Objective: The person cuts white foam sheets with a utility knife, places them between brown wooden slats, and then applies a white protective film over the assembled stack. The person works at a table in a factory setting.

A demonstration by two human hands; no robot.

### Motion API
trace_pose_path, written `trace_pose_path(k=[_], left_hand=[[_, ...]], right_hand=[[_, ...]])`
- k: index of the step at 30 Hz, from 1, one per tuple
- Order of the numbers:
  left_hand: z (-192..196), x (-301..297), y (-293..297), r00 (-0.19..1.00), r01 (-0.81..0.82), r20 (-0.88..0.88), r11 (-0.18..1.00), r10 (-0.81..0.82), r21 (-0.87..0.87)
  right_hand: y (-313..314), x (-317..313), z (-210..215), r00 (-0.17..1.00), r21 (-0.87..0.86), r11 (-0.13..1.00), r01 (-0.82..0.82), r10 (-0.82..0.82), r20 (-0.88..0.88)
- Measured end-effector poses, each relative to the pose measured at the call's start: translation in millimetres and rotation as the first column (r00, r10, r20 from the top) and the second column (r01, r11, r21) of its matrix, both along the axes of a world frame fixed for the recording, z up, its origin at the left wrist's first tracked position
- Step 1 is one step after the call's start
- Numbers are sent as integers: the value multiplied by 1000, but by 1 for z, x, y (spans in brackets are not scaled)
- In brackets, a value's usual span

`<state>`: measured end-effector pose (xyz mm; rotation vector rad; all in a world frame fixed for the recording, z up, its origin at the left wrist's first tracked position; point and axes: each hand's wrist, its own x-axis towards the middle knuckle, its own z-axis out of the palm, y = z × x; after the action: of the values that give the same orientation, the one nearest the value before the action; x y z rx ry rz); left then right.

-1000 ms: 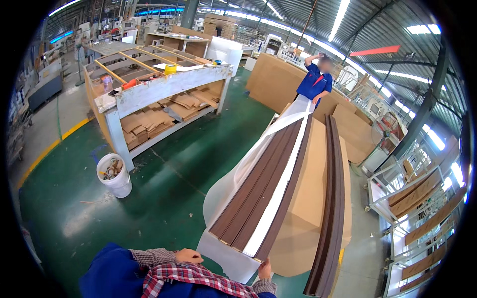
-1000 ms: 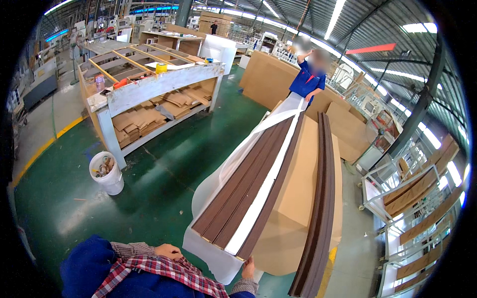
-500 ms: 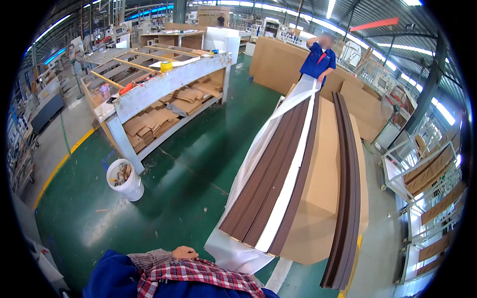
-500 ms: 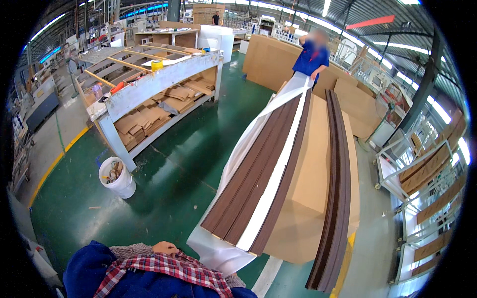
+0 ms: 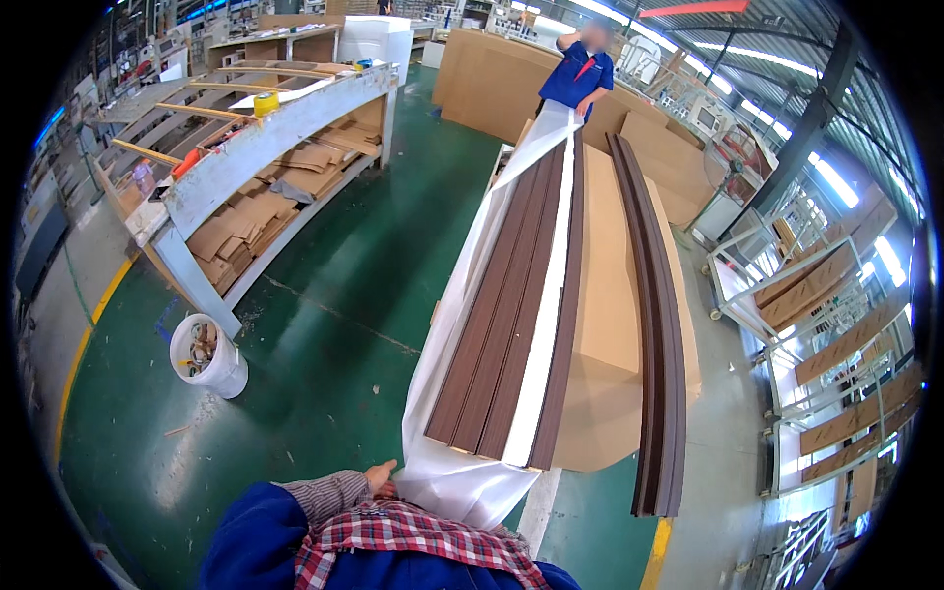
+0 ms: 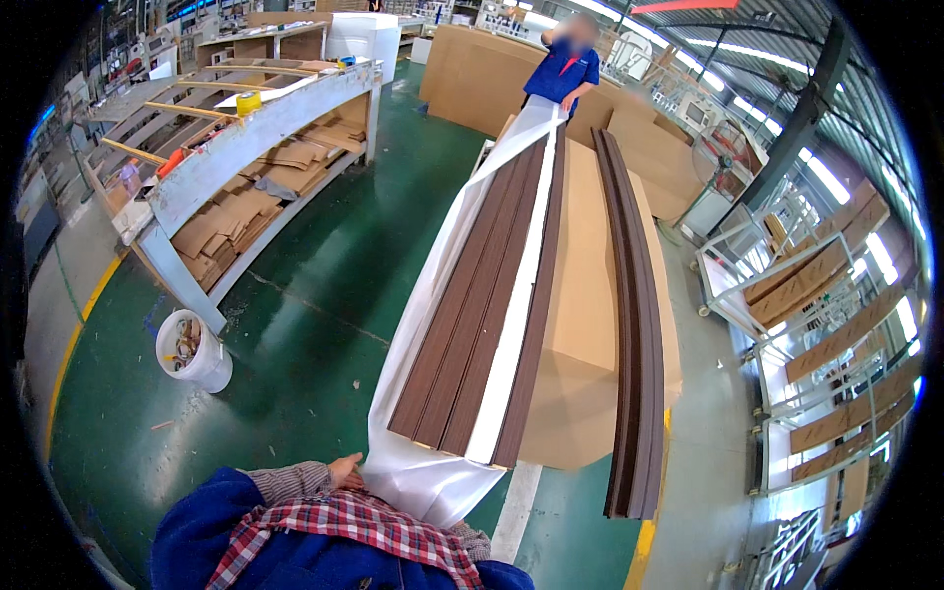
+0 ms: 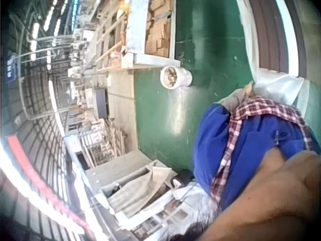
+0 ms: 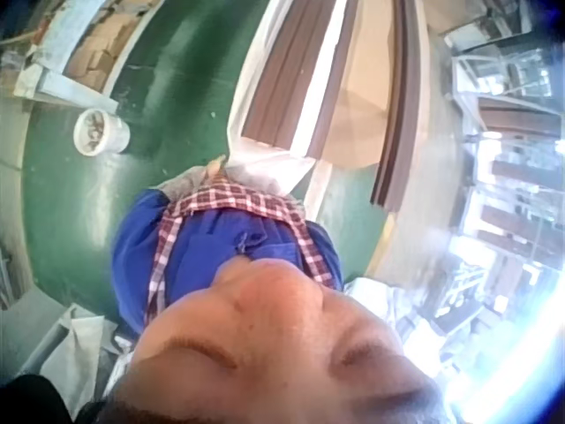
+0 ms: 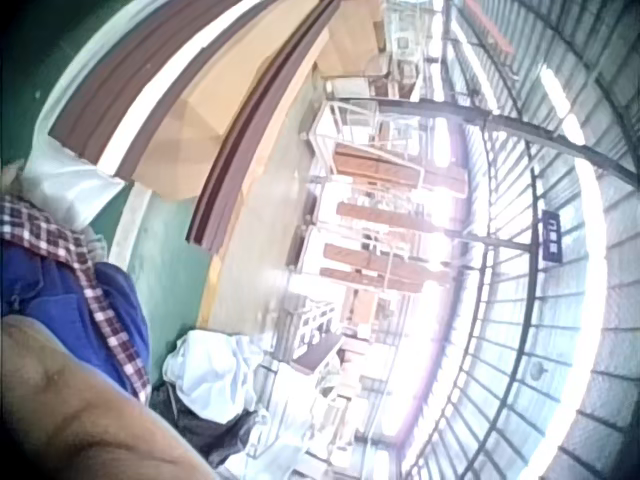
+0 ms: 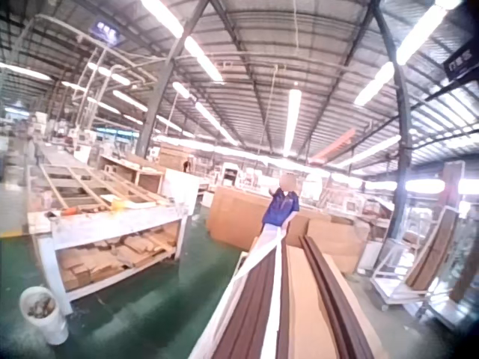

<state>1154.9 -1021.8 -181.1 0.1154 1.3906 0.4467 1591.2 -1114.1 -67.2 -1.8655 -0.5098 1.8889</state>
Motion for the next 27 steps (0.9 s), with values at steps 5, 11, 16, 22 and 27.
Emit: trace_pose_path(k=[5, 11, 16, 22, 27], left_hand=[[-5, 5, 19, 698, -293, 688, 956, 197, 23], [33, -1, 39, 738, -411, 640, 894, 213, 177], [52, -22, 78, 675, -655, 560, 739, 481, 155], [101, -61, 63, 678, -598, 694, 730, 241, 331], [122, -11, 20, 979, 181, -106, 489, -177, 854]], right_hand=[[-14, -8, 18, 994, -39, 995, -91, 93, 64], [-16, -23, 34, 972, -72, 976, -207, 214, 101], [-13, -39, 36, 942, -87, 946, -313, 321, 102], [1, -63, 11, 891, -40, 910, -413, 413, 187], [14, -10, -17, 444, -134, 774, -618, 485, 753]])
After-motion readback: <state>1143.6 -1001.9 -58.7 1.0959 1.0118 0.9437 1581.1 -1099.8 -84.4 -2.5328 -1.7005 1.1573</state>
